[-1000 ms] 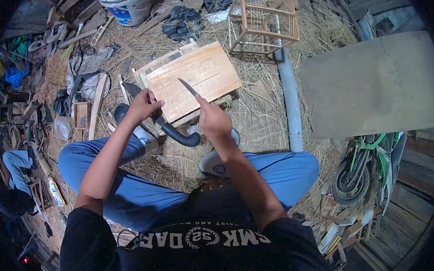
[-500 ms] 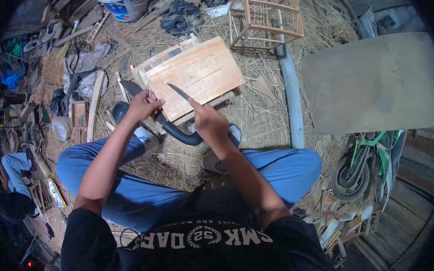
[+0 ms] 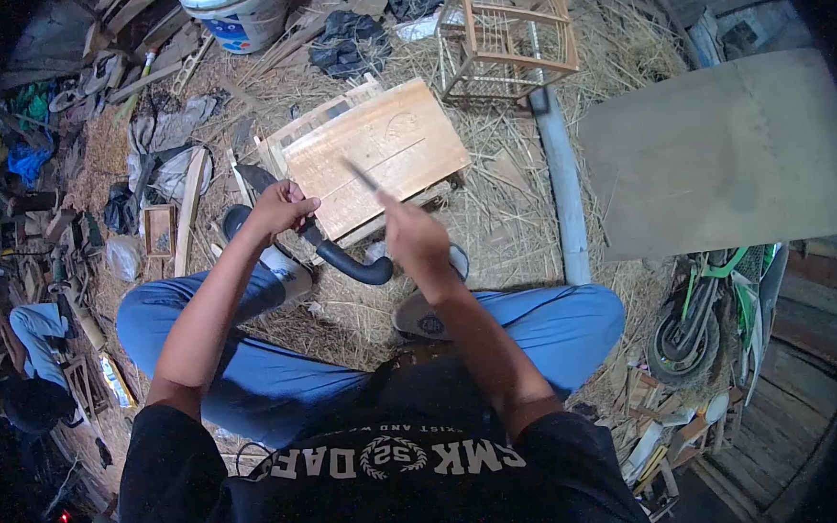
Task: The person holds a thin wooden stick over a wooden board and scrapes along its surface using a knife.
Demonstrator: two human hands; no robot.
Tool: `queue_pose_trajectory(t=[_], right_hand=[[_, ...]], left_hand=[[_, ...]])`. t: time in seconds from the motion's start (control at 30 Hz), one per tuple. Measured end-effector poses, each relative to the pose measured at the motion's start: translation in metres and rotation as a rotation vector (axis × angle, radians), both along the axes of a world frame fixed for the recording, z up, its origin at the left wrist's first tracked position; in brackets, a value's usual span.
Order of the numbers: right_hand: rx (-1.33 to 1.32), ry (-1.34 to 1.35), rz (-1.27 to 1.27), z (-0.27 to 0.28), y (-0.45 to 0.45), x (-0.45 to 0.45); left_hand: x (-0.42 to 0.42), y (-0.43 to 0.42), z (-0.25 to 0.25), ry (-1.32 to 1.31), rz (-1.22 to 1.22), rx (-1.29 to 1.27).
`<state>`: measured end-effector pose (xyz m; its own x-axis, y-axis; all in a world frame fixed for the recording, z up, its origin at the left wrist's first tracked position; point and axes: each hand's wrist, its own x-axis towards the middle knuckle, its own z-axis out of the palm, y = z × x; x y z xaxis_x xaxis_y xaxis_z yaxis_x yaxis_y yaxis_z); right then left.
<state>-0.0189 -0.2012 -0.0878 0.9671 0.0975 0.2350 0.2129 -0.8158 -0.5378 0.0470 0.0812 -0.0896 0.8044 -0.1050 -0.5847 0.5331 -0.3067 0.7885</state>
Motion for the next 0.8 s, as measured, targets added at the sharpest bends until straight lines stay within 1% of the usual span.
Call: queue_pose_trajectory(t=[0.03, 0.1, 0.13, 0.17, 0.23, 0.27, 0.37, 0.4, 0.47, 0.57, 0.6, 0.63, 0.67, 0.7, 0.73, 0.77, 0.8], right_hand=[[0.0, -0.005, -0.005, 0.004, -0.003, -0.003], [-0.084, -0.05, 0.115, 0.012, -0.011, -0.005], [0.016, -0.17, -0.025, 0.004, -0.016, 0.002], [0.02, -0.175, -0.026, -0.003, -0.02, 0.004], [0.209, -0.033, -0.084, 0.002, -0.024, 0.009], [0.208, -0.04, -0.091, 0.004, -0.027, 0.007], [-0.192, 0.247, 0.152, 0.022, -0.031, 0.0], [-0.208, 0.347, -0.087, 0.0, -0.049, 0.019], [-0.068, 0.278, -0.276, 0.027, -0.101, 0.039], [-0.062, 0.166, -0.237, 0.032, -0.137, 0.045], [0.065, 0.176, -0.292, 0.038, -0.139, 0.042], [0.195, 0.188, -0.344, 0.042, -0.14, 0.037], [0.283, 0.171, -0.376, 0.041, -0.142, 0.032], [0.296, 0.158, -0.384, 0.025, -0.145, 0.035], [0.508, 0.092, -0.352, -0.004, -0.148, 0.039], [0.719, 0.026, -0.317, -0.021, -0.15, 0.038], [0.848, 0.211, -0.305, 0.01, -0.144, 0.029]], left_hand=[[0.001, -0.001, 0.0, 0.01, 0.0, 0.012], [0.004, -0.001, -0.002, -0.001, -0.026, 0.015], [0.002, 0.0, -0.001, -0.002, -0.046, 0.021], [0.001, 0.0, 0.0, -0.007, -0.047, 0.025], [0.0, -0.004, 0.003, -0.049, 0.02, 0.019], [0.0, -0.005, 0.005, -0.055, 0.013, 0.017], [0.002, -0.007, 0.004, -0.027, -0.022, 0.063], [0.002, -0.007, 0.003, -0.041, -0.015, 0.075], [-0.002, -0.006, 0.0, -0.104, 0.027, 0.086], [-0.004, -0.005, -0.007, -0.17, 0.027, 0.112], [-0.008, -0.011, 0.006, -0.165, 0.023, 0.128], [-0.011, -0.017, 0.018, -0.116, 0.036, 0.084], [-0.017, -0.024, 0.029, -0.083, 0.04, -0.011], [-0.024, -0.038, 0.056, -0.05, 0.044, -0.105], [-0.034, -0.053, 0.08, -0.041, 0.044, -0.134], [-0.044, -0.069, 0.098, -0.036, 0.058, -0.185], [-0.053, -0.085, 0.113, -0.007, 0.062, -0.206]])
